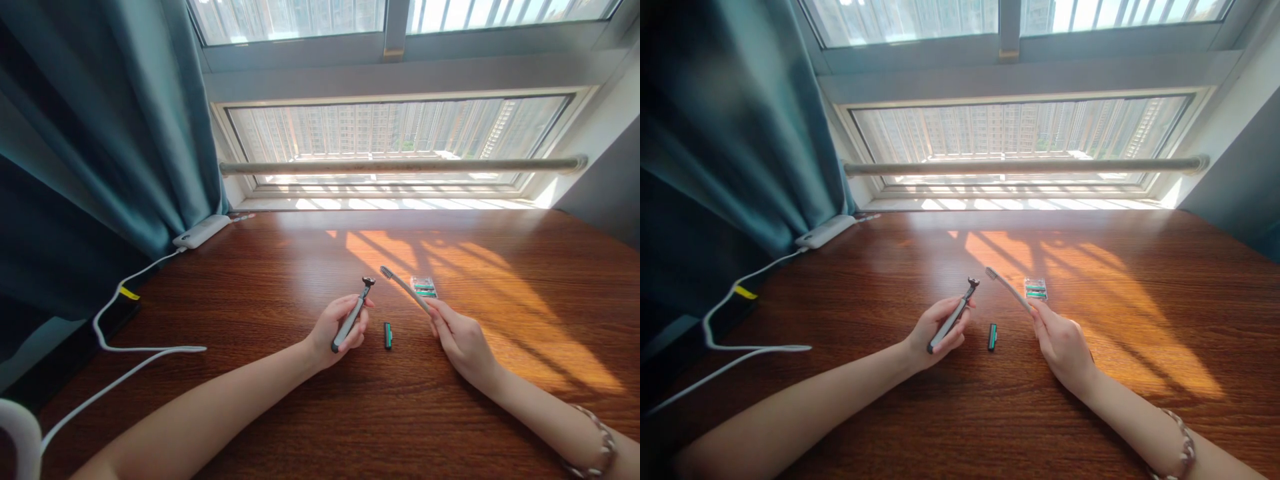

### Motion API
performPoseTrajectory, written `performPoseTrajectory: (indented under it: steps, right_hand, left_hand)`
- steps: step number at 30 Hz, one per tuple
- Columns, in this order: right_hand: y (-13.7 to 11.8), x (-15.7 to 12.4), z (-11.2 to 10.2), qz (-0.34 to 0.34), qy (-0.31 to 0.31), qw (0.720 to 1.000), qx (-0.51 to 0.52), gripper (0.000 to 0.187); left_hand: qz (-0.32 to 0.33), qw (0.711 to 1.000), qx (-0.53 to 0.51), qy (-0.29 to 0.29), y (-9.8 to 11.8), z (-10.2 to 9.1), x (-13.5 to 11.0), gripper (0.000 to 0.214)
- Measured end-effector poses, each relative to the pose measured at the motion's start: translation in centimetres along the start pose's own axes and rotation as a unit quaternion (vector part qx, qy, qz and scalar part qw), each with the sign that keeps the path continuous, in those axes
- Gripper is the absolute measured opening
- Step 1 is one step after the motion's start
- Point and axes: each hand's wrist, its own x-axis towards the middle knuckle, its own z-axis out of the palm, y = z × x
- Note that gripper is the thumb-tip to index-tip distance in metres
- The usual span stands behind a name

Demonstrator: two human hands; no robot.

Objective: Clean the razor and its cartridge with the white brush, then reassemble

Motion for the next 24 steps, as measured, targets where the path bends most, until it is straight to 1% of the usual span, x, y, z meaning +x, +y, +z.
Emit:
performPoseTrajectory:
  steps: [2, 5, 9, 12, 15, 16, 17, 18, 19, 20, 21, 22, 24]
  right_hand:
    - [-0.1, 0.1, 0.0, 0.024, -0.007, 1.000, 0.014, 0.031]
    - [-0.3, 0.3, -0.1, 0.042, 0.008, 0.999, 0.026, 0.029]
    - [-0.4, 0.6, -0.2, 0.050, 0.028, 0.998, 0.033, 0.026]
    - [-0.3, 0.7, -0.1, 0.051, 0.027, 0.997, 0.043, 0.028]
    - [-0.2, 0.6, -0.1, 0.051, 0.012, 0.997, 0.051, 0.027]
    - [-0.2, 0.6, -0.1, 0.049, 0.007, 0.997, 0.053, 0.026]
    - [-0.2, 0.6, -0.1, 0.048, 0.004, 0.997, 0.053, 0.025]
    - [-0.2, 0.6, -0.1, 0.045, 0.001, 0.998, 0.053, 0.025]
    - [-0.2, 0.6, -0.2, 0.042, -0.001, 0.998, 0.054, 0.024]
    - [-0.3, 0.6, -0.2, 0.040, -0.002, 0.998, 0.055, 0.024]
    - [-0.3, 0.6, -0.3, 0.037, -0.003, 0.998, 0.059, 0.023]
    - [-0.4, 0.5, -0.3, 0.034, -0.003, 0.997, 0.062, 0.023]
    - [-0.5, 0.5, -0.4, 0.030, 0.001, 0.997, 0.068, 0.022]
  left_hand:
    - [0.006, 1.000, 0.007, -0.001, -0.2, 0.0, 0.0, 0.021]
    - [0.016, 0.999, 0.034, 0.005, -0.4, 0.2, 0.0, 0.014]
    - [0.038, 0.993, 0.106, 0.036, -0.6, 0.4, 0.1, 0.016]
    - [0.058, 0.978, 0.191, 0.058, -0.3, 0.6, 0.2, 0.021]
    - [0.058, 0.949, 0.297, 0.082, 0.2, 0.6, 0.4, 0.021]
    - [0.051, 0.931, 0.350, 0.096, 0.3, 0.6, 0.5, 0.021]
    - [0.045, 0.898, 0.423, 0.110, 0.5, 0.6, 0.6, 0.023]
    - [0.040, 0.852, 0.508, 0.123, 0.6, 0.6, 0.8, 0.024]
    - [0.039, 0.793, 0.594, 0.131, 0.8, 0.6, 1.0, 0.026]
    - [0.041, 0.727, 0.672, 0.136, 1.0, 0.6, 1.3, 0.028]
    - [0.043, 0.681, 0.717, 0.142, 1.3, 0.6, 1.6, 0.029]
    - [0.046, 0.650, 0.744, 0.148, 1.5, 0.7, 2.0, 0.029]
    - [0.042, 0.613, 0.772, 0.164, 2.0, 0.8, 3.0, 0.030]
